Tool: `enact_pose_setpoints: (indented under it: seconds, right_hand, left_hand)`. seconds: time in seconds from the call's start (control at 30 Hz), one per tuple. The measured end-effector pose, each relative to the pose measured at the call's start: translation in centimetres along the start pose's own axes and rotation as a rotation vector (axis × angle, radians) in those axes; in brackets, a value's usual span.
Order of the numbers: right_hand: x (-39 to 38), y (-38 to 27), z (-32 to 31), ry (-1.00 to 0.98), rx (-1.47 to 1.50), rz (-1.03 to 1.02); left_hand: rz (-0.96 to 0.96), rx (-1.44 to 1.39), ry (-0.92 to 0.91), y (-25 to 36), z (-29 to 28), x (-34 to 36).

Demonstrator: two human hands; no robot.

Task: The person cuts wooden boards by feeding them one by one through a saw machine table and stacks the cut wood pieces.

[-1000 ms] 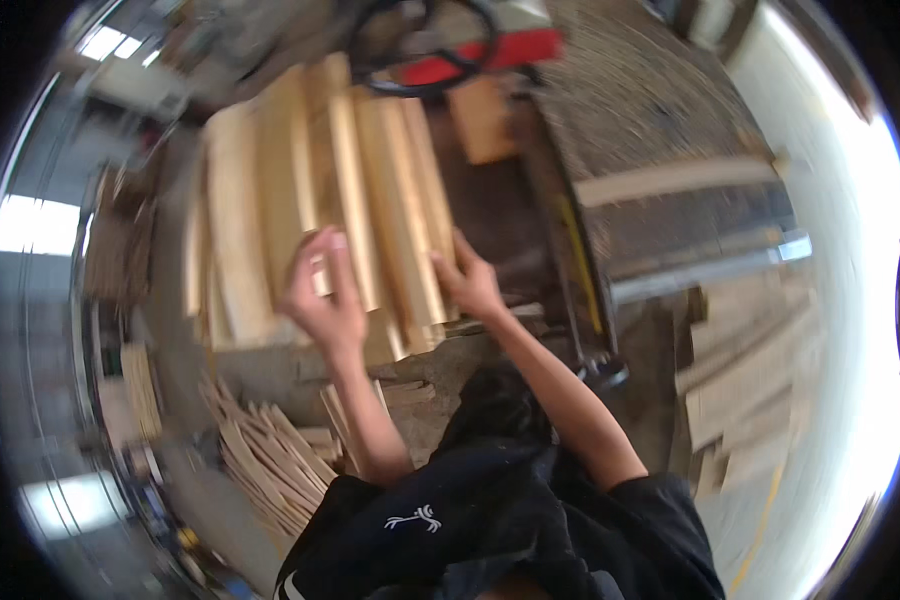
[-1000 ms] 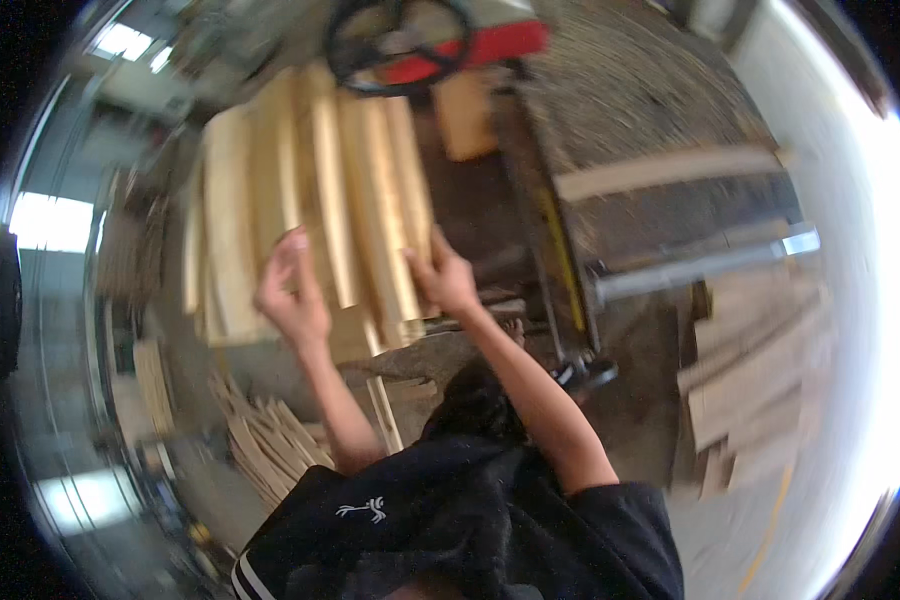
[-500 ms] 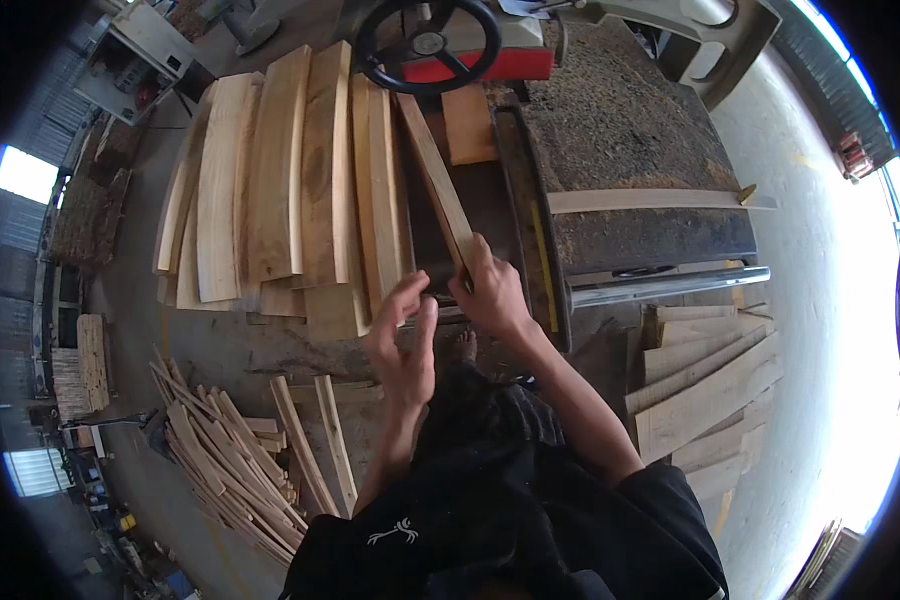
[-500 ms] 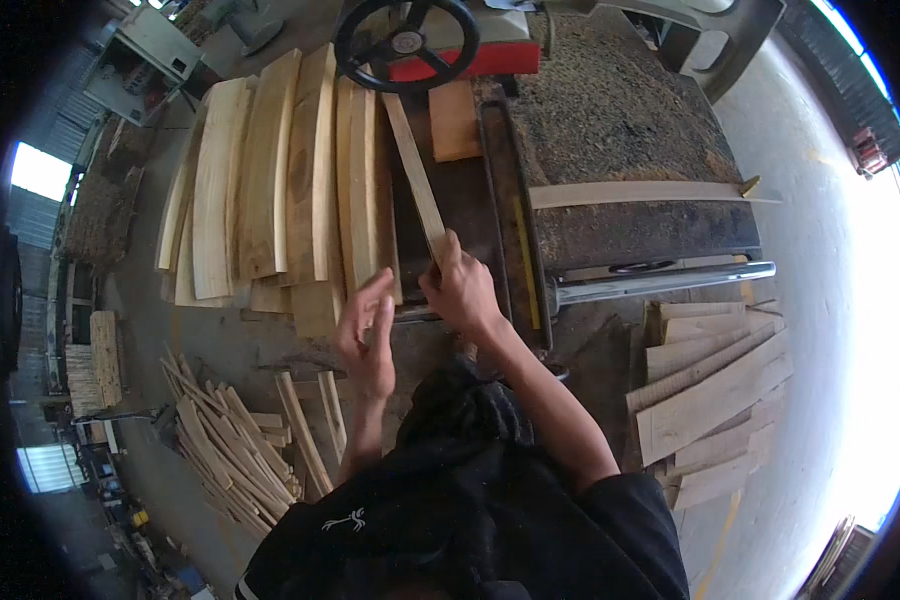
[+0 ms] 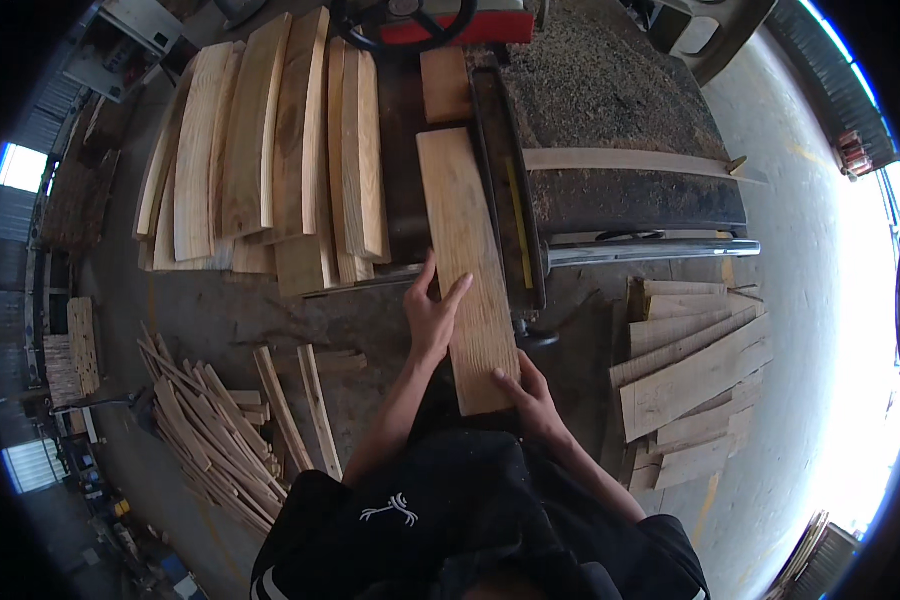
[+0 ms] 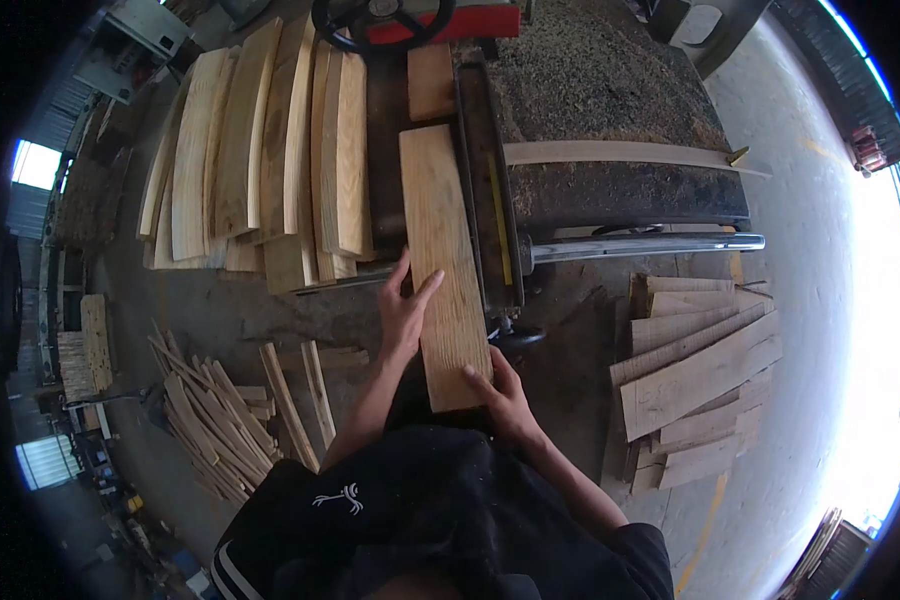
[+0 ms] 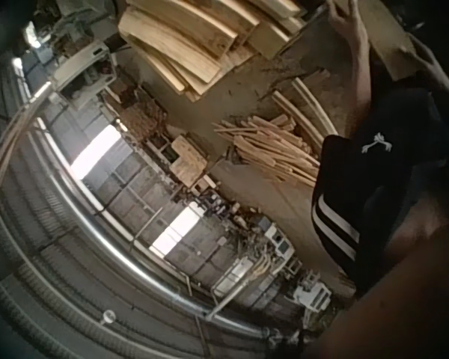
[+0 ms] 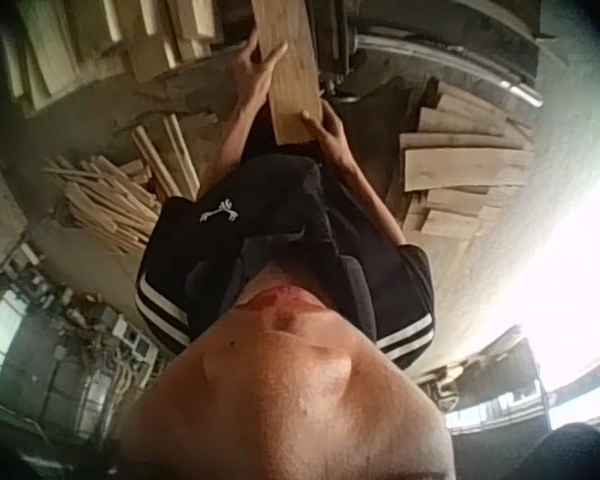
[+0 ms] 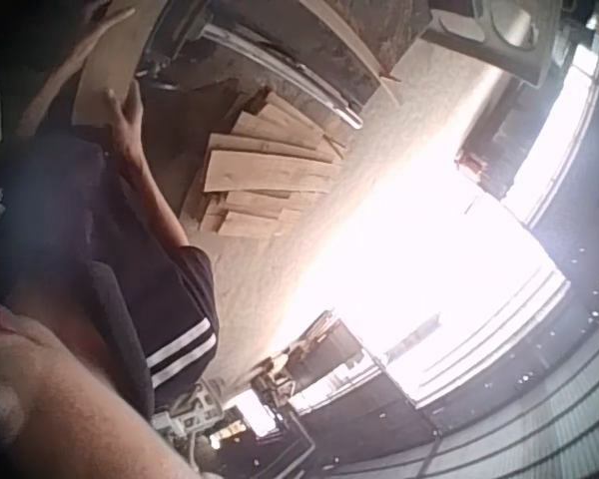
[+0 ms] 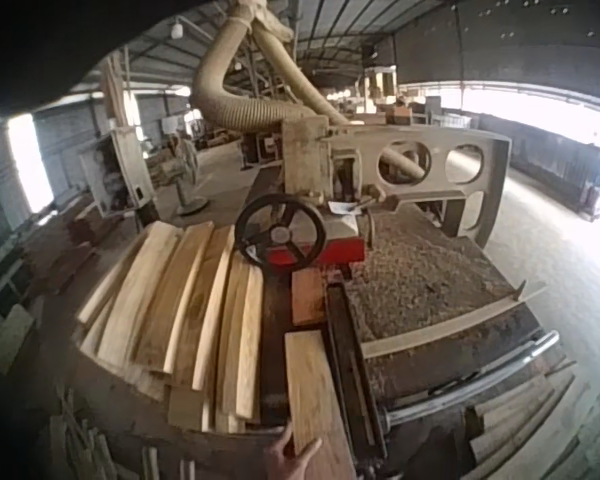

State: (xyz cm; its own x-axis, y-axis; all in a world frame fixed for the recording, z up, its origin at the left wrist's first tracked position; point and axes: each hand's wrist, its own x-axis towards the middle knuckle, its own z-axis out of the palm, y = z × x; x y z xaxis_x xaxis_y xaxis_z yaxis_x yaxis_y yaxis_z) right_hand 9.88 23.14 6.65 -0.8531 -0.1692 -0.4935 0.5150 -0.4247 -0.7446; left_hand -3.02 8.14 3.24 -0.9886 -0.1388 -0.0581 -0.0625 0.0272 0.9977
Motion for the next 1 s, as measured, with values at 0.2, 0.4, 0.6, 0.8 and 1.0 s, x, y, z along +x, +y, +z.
enact_pose_setpoints:
  seconds: [0.2,0.4,0.6,0.8,1.0]
  right_hand:
    - [5.2,1.2,1.2,0.098,-0.044,-0.239]
    - [7.5,-1.5,2.9,0.129,-0.026,-0.261]
    - [5.0,-3.4,5.1,0.328,-0.757,-0.472]
    - [1.8,-1.8,6.0,0.185,-1.203,-0.736]
    - [4.8,0.8,4.5,0.144,-0.395,-0.353]
  left_hand:
    - [0.005,-0.032,0.060,-3.0,0.4,5.7]
    - [-0.054,-0.046,0.046,-1.0,0.2,9.0]
    - [-0.061,0.073,-0.124,2.9,1.2,8.8]
    - [-0.473,-0.941,-0.696,-0.4,-2.9,8.1]
    - [-0.408,-1.131,-0.692,-2.3,-0.4,10.6]
